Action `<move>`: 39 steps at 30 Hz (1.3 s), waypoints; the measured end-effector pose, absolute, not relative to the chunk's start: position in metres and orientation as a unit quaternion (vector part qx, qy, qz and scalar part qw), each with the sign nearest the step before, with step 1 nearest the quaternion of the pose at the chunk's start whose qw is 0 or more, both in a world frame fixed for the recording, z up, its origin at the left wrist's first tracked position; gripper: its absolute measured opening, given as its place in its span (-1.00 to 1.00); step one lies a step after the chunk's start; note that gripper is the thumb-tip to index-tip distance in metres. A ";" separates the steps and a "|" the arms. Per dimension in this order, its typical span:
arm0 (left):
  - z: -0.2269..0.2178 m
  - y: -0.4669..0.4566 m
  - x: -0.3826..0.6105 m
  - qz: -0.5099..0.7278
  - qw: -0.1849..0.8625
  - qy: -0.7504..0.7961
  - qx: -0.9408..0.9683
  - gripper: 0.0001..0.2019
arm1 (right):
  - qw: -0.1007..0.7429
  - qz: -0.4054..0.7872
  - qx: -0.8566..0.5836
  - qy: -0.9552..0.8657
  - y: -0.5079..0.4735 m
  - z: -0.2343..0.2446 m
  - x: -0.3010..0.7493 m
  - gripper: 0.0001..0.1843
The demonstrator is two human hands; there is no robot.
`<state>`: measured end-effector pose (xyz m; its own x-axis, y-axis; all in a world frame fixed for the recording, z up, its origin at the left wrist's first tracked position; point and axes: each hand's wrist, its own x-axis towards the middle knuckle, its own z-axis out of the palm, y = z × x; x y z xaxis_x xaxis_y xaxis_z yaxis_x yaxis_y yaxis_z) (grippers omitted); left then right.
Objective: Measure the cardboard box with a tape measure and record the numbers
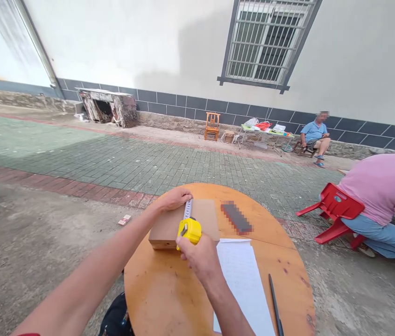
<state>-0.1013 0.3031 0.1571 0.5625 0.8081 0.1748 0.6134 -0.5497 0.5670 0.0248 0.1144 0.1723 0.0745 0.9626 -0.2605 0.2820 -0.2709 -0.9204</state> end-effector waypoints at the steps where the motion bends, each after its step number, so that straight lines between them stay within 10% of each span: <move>1: 0.151 0.305 -0.102 0.210 0.236 0.415 0.853 -0.65 | 0.347 0.471 -0.646 -0.489 0.112 0.169 0.025 -0.66; 21: 0.122 0.305 -0.093 0.186 0.281 0.406 0.849 -0.69 | 0.090 0.202 -0.774 -0.594 0.058 0.173 -0.001 -0.68; 39: 0.122 0.305 -0.093 0.187 0.265 0.407 0.854 -0.70 | 0.147 0.179 -0.774 -0.590 0.047 0.160 -0.001 -0.71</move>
